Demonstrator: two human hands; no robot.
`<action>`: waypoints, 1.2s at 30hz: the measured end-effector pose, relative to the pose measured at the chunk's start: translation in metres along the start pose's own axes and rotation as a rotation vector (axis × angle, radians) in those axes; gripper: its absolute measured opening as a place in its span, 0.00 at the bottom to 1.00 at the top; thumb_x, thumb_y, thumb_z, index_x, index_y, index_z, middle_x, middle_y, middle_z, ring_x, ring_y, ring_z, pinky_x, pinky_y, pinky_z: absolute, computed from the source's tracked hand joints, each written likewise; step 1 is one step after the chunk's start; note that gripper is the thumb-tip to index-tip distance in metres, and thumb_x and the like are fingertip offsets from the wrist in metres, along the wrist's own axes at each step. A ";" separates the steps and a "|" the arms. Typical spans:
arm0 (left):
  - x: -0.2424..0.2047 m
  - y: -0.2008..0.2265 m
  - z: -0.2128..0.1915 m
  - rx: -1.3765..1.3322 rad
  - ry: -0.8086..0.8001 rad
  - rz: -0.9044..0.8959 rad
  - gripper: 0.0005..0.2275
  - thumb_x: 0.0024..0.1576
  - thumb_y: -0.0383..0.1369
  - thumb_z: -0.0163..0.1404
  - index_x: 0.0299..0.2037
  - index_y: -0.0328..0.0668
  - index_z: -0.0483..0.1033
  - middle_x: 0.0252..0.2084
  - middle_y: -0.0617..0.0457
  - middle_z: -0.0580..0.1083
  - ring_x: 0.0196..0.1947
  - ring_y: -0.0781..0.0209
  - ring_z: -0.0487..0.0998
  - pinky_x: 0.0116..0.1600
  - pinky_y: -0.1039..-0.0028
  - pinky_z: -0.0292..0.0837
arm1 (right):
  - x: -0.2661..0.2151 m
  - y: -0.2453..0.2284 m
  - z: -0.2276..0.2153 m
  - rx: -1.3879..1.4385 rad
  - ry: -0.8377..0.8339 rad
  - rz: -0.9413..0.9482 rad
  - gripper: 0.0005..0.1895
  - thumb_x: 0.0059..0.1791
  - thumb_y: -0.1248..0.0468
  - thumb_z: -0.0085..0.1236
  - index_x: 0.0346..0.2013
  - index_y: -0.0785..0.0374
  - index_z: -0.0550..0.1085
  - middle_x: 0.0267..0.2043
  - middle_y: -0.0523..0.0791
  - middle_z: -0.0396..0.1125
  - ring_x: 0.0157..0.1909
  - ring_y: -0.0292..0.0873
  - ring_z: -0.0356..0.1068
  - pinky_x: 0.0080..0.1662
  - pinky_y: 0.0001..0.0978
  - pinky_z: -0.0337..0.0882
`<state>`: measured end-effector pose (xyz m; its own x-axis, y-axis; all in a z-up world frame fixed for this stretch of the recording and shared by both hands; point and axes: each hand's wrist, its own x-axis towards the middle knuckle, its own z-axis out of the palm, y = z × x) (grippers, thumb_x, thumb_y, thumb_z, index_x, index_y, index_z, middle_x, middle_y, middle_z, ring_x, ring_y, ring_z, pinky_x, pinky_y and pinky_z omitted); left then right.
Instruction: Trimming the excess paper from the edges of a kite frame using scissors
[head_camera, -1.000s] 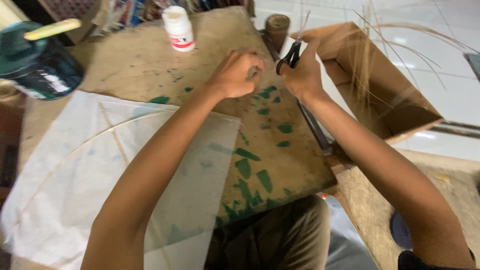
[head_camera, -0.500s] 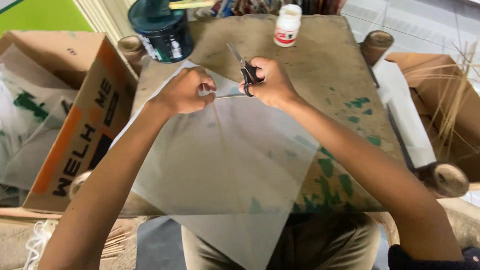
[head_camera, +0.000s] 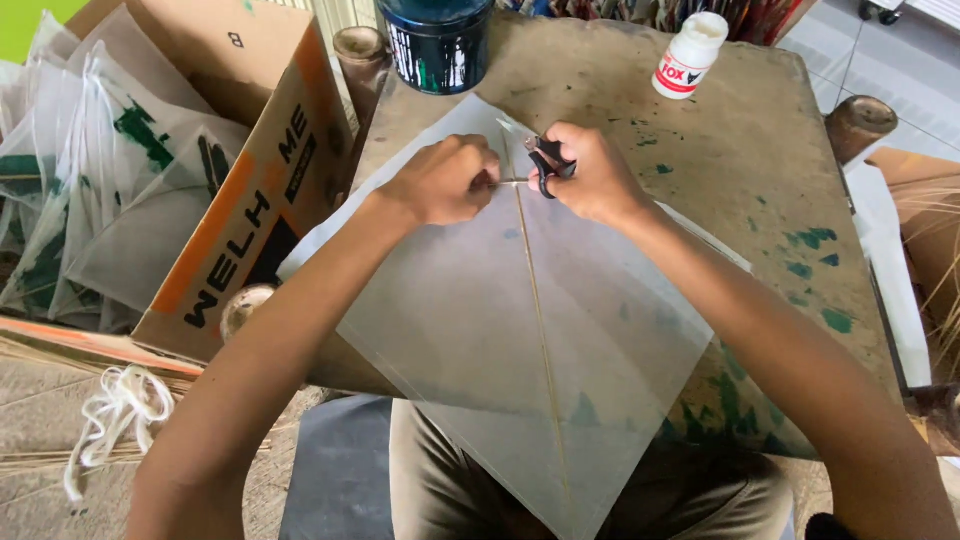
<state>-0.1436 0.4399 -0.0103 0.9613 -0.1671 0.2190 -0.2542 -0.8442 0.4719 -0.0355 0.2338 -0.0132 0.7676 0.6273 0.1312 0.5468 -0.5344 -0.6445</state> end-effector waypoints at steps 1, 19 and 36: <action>0.000 0.000 0.000 0.000 0.001 -0.002 0.06 0.52 0.27 0.53 0.35 0.44 0.84 0.32 0.49 0.77 0.34 0.47 0.82 0.43 0.58 0.78 | -0.002 0.000 -0.001 0.000 -0.002 -0.001 0.15 0.41 0.65 0.66 0.42 0.50 0.76 0.28 0.40 0.73 0.34 0.39 0.72 0.39 0.31 0.70; 0.069 0.069 0.056 -0.018 -0.098 0.444 0.06 0.56 0.21 0.51 0.35 0.41 0.81 0.37 0.42 0.76 0.41 0.37 0.79 0.43 0.53 0.75 | -0.049 0.079 -0.088 0.179 0.289 0.092 0.16 0.40 0.70 0.67 0.41 0.61 0.74 0.30 0.47 0.74 0.34 0.38 0.73 0.38 0.26 0.73; 0.070 0.087 0.046 -0.098 -0.332 0.354 0.14 0.48 0.19 0.44 0.33 0.50 0.82 0.34 0.56 0.73 0.35 0.58 0.73 0.40 0.69 0.66 | -0.043 0.097 -0.113 0.349 0.293 0.325 0.16 0.48 0.59 0.69 0.43 0.61 0.71 0.39 0.47 0.75 0.40 0.40 0.80 0.32 0.23 0.80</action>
<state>-0.0934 0.3309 0.0069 0.7917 -0.6019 0.1042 -0.5652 -0.6571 0.4989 0.0229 0.0909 0.0039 0.9663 0.2513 0.0556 0.1614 -0.4233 -0.8915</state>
